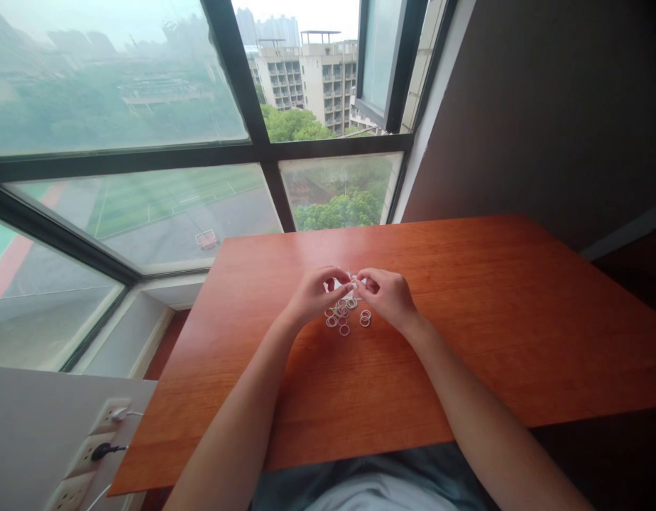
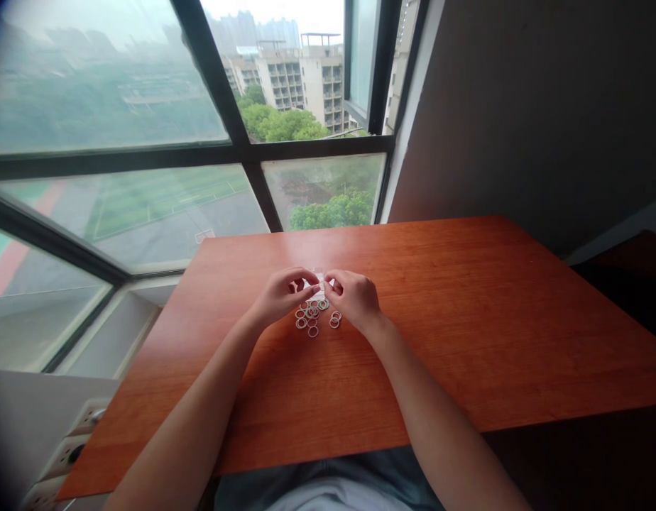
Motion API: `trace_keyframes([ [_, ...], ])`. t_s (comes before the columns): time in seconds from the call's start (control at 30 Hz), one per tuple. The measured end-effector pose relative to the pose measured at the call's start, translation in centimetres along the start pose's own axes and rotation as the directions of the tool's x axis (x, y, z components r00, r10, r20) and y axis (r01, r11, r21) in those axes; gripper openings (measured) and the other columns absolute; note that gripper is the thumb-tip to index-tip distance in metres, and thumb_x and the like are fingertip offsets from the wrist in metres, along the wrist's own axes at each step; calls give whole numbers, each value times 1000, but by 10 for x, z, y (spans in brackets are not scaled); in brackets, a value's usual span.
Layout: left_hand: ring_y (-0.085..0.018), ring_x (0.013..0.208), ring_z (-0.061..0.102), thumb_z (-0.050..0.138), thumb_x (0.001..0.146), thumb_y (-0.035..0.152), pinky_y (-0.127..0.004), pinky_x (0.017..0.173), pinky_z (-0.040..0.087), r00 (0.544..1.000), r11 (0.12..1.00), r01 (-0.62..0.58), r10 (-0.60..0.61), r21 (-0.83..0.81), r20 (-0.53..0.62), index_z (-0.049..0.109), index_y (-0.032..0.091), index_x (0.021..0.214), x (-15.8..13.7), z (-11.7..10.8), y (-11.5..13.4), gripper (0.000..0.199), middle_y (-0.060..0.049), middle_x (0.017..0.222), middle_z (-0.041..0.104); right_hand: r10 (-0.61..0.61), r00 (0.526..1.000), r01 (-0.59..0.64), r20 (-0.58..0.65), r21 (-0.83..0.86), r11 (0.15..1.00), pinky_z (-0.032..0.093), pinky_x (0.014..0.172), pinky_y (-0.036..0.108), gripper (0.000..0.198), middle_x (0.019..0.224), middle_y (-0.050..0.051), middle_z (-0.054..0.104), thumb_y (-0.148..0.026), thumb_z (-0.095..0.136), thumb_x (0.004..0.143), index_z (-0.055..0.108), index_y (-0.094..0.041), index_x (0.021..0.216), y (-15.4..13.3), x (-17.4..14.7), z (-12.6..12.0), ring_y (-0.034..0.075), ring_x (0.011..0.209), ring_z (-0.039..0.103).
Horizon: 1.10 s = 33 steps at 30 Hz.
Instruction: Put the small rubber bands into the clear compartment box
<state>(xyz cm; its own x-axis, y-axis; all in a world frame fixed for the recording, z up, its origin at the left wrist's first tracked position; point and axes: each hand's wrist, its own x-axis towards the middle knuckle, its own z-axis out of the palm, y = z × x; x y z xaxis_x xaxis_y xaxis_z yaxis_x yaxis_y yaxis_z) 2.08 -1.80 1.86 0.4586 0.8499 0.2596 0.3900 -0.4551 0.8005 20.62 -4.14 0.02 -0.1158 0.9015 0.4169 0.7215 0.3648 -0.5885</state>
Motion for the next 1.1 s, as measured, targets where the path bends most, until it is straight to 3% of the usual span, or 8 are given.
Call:
trace_keyframes([
  [0.33,-10,62,53,59,82,26,-21,57,43,998,998,-24,27,58,-50,67,17,81,0,5,-8,12,-3,76,66,-22,1000,22,4,-13,1000,37,60,21,14,62,-1,61,-26,58,81,69,-20,87,-2,0,-1,12,59,54],
  [0.47,-11,62,54,58,81,29,-22,57,43,986,996,24,-10,83,-167,66,17,81,1,-1,-19,14,-3,75,66,-12,1000,13,9,-19,1000,37,60,21,14,62,-1,61,-27,57,82,69,-21,86,-2,0,-1,12,59,54],
  [0.67,-12,61,54,58,80,34,-22,57,42,928,979,153,-97,132,-360,66,18,80,1,-13,-41,18,-2,76,67,-16,999,17,28,-35,999,37,62,21,13,63,-1,62,-26,57,82,69,-21,85,-3,0,0,12,60,55],
  [1.1,-10,58,52,58,80,27,-22,56,42,941,969,125,-46,216,-336,67,19,82,0,-10,-40,12,-1,78,66,-43,994,46,99,-24,999,35,60,21,10,64,-2,62,-25,59,81,68,-22,84,0,0,2,11,59,54],
])
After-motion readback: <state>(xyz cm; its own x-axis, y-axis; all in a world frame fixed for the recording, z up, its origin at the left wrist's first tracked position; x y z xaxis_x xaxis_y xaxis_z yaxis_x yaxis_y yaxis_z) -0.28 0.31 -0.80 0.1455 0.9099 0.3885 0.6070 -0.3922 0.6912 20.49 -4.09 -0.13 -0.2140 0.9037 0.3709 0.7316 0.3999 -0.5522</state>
